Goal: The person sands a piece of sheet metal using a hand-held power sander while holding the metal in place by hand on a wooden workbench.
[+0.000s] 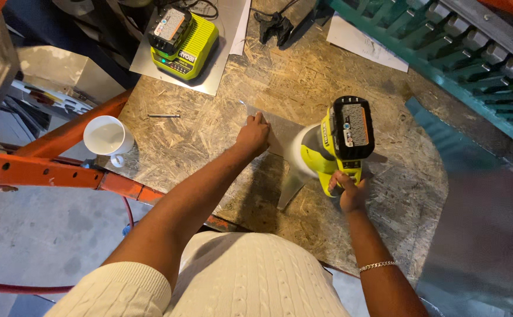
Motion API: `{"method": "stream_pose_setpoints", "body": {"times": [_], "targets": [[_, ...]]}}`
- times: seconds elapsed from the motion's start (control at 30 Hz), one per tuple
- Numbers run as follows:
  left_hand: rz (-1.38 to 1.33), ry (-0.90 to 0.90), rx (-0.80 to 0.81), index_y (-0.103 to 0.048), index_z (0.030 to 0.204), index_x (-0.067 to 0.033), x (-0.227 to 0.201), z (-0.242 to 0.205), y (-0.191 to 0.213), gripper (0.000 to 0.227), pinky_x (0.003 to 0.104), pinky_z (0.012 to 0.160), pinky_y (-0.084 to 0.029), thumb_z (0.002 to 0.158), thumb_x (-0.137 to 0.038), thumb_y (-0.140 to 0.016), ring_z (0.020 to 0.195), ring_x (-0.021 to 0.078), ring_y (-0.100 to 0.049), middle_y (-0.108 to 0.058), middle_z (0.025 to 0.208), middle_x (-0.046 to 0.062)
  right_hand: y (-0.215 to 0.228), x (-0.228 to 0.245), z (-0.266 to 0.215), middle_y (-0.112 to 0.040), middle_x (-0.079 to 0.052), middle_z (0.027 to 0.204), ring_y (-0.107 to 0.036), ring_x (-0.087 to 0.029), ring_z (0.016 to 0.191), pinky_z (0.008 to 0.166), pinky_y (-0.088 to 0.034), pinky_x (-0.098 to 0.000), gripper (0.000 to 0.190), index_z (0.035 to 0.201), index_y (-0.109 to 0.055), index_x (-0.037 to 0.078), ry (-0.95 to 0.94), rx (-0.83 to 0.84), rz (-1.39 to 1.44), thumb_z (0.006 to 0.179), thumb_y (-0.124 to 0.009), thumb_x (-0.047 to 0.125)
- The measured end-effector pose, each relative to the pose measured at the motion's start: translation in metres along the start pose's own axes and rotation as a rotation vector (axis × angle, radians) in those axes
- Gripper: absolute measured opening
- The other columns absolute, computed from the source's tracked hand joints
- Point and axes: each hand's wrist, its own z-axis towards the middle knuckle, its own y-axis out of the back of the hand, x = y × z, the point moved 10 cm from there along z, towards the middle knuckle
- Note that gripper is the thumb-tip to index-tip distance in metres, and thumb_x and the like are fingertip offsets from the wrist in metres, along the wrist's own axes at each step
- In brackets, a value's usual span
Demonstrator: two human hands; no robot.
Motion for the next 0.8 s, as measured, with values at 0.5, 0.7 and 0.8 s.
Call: {"method": "stream_pose_setpoints", "body": {"times": [0.5,0.7,0.8], "targets": [[-0.001,0.012,-0.013,-0.063,0.134,-0.0033,0.000,-0.005,0.002,0.064,0.056,0.083,-0.061,0.078,-0.028,-0.083,0.128,0.0470,-0.048,-0.043,0.143,0.027,0.000,-0.006,0.011,-0.049,-0.016,0.050,-0.055,-0.024,0.047,0.047,-0.048,-0.0347,0.039,0.053,-0.053,0.000,0.018,-0.020,-0.006,0.086,-0.065,0.017],[0.030,0.007,-0.030,-0.062,0.136,-0.0041,0.000,-0.006,0.006,0.067,0.056,0.082,-0.061,0.078,-0.030,-0.084,0.129,0.0458,-0.050,-0.043,0.144,0.026,-0.007,-0.007,0.016,-0.047,-0.021,0.053,-0.054,-0.030,0.049,0.051,-0.050,-0.0398,0.047,0.055,-0.053,-0.005,0.080,0.013,0.055,0.096,-0.063,0.014],[0.050,-0.011,-0.046,-0.062,0.137,-0.0053,0.001,-0.011,0.009,0.068,0.054,0.083,-0.062,0.078,-0.031,-0.083,0.130,0.0447,-0.051,-0.044,0.145,0.026,-0.008,-0.010,0.019,-0.050,-0.021,0.052,-0.057,-0.033,0.049,0.052,-0.050,-0.0416,0.039,0.057,-0.052,-0.002,0.092,0.036,0.058,0.090,-0.066,0.013]]}}
